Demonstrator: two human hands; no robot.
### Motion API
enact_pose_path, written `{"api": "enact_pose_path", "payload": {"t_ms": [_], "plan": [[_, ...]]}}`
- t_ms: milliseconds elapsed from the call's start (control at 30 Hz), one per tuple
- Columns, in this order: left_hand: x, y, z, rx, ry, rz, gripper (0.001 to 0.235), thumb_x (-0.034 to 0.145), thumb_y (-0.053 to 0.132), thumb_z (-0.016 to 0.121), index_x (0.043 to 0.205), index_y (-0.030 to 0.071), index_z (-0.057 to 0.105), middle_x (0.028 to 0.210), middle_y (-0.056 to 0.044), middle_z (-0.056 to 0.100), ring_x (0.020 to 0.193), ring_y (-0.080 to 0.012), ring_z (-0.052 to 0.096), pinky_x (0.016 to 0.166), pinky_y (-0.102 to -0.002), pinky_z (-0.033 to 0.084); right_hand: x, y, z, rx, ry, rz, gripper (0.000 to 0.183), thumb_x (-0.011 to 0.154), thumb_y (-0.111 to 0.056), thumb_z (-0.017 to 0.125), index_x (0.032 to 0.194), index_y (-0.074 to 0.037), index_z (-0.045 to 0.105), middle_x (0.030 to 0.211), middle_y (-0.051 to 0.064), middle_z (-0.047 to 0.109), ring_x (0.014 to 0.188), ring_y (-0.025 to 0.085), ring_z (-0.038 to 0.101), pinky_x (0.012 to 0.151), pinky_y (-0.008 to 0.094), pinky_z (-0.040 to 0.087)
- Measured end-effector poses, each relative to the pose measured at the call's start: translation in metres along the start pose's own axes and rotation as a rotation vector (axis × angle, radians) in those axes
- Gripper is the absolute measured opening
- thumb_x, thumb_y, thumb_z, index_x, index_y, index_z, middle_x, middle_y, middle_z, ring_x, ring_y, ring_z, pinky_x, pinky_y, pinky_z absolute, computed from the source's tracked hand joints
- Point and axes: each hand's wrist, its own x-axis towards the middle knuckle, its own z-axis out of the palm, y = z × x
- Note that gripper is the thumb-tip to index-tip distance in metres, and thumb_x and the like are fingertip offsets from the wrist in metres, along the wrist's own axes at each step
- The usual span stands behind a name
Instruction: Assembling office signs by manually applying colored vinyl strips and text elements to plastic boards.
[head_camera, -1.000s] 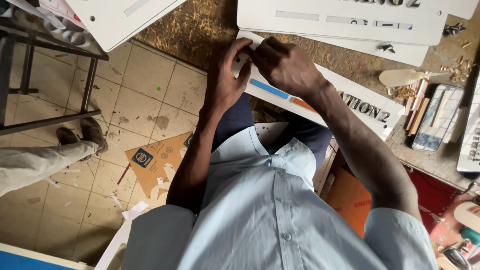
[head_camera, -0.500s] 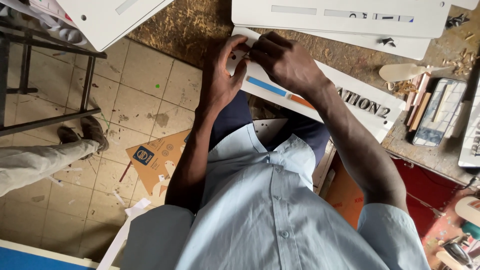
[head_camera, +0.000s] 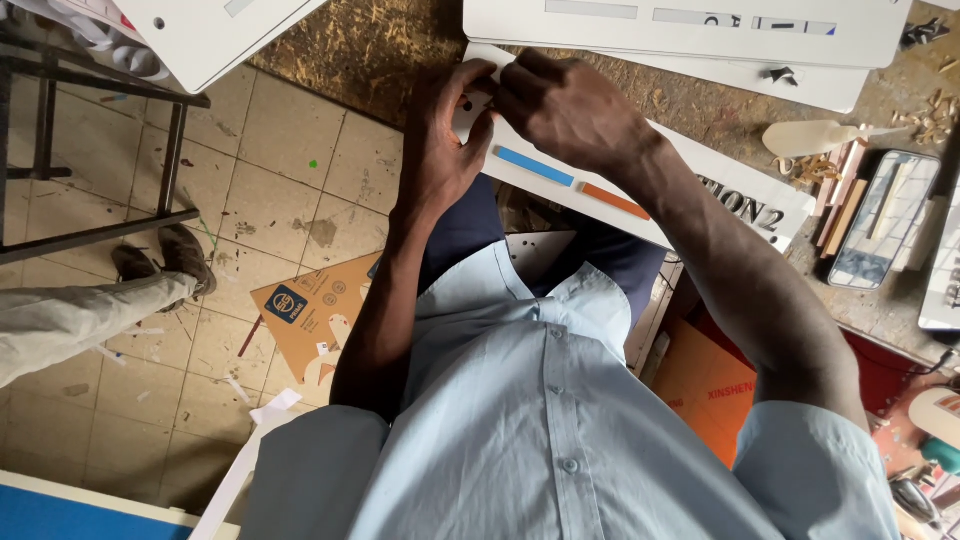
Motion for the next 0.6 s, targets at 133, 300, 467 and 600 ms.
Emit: {"api": "enact_pose_path", "payload": {"t_ms": [133,300,467,600], "plan": [[0.002,0.004,0.0,-0.019,0.009,0.017,0.038,0.114,0.002,0.07,0.15,0.007,0.063,0.144,-0.014,0.067,0.135,-0.0303,0.068,0.12,-0.043,0.063,0.001,-0.007,0.012,-1.72,-0.223,-0.323,0.012,0.126,-0.016,0.053,0.133,-0.009,0.06,0.123,0.006,0.067,0.115,0.019,0.058,0.117,0.033,0.049],[-0.001,-0.001,0.002,-0.08,-0.003,-0.003,0.035,0.118,0.008,0.068,0.153,0.006,0.061,0.149,-0.014,0.066,0.141,-0.0312,0.067,0.126,-0.045,0.06,-0.005,-0.008,0.01,-2.293,-0.02,-0.097,0.058,0.141,-0.033,0.025,0.134,0.008,0.066,0.136,0.025,0.073,0.14,0.031,0.067,0.136,0.04,0.052],[-0.002,-0.004,0.001,-0.048,0.004,0.001,0.037,0.116,0.006,0.069,0.152,0.008,0.062,0.148,-0.014,0.065,0.139,-0.0311,0.065,0.125,-0.045,0.06,-0.002,0.002,-0.02,0.057,0.304,0.021,0.029,0.12,-0.014,0.075,0.148,-0.008,0.073,0.135,0.005,0.081,0.113,0.016,0.071,0.101,0.026,0.065],[-0.001,-0.003,0.0,-0.033,-0.008,0.01,0.038,0.115,0.007,0.07,0.152,0.008,0.062,0.147,-0.014,0.066,0.135,-0.0307,0.067,0.118,-0.044,0.063,-0.004,-0.001,-0.016,0.012,0.258,0.032,0.034,0.112,-0.009,0.084,0.144,-0.01,0.074,0.133,0.005,0.083,0.111,0.016,0.075,0.096,0.024,0.071]]}}
